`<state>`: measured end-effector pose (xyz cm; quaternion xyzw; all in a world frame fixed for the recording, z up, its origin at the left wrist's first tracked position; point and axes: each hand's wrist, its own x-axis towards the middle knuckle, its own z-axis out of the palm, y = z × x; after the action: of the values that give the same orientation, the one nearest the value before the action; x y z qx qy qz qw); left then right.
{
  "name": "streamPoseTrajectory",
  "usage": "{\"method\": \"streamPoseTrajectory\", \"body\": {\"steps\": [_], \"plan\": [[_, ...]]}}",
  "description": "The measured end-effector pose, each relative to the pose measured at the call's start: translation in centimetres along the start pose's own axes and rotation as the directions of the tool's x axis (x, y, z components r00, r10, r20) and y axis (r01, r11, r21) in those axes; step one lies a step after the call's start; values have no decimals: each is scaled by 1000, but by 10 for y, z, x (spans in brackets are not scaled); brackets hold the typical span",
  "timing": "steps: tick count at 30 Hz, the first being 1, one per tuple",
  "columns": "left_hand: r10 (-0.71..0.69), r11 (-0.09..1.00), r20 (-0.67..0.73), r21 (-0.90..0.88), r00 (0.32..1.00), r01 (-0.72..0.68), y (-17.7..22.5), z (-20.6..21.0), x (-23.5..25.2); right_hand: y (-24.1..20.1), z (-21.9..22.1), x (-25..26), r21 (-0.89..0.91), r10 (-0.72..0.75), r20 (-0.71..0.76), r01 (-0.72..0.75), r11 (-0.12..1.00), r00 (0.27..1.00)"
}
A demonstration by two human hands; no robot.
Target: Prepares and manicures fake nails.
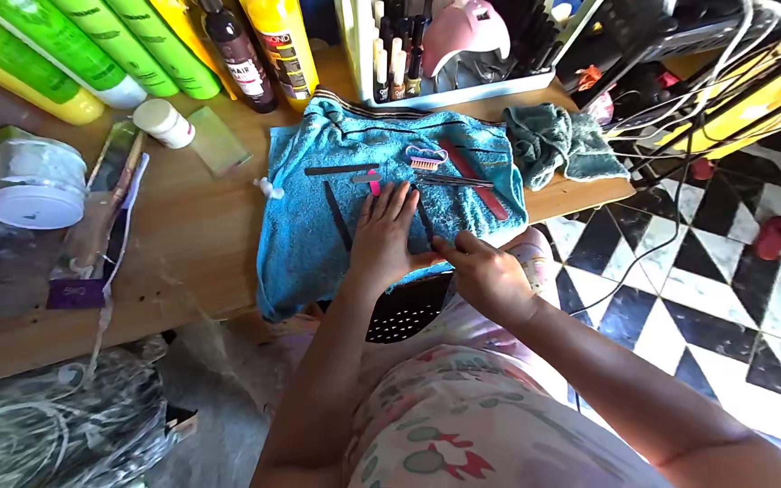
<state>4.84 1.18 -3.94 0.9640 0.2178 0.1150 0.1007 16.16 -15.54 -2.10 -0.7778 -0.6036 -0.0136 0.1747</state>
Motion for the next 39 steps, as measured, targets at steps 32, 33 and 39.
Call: {"method": "streamPoseTrajectory", "body": {"steps": [32, 33, 39], "plan": [[4, 1000, -16, -13, 1000, -5, -2, 1, -2, -6, -1, 25, 65, 35, -8, -35, 997, 999], [1, 1000, -17, -8, 1000, -2, -2, 1, -1, -6, 2, 24, 44, 23, -27, -22, 999, 999], [6, 1000, 5, 9, 1000, -6, 0, 0, -1, -1, 3, -15, 10, 10, -31, -10, 1000, 999]]}}
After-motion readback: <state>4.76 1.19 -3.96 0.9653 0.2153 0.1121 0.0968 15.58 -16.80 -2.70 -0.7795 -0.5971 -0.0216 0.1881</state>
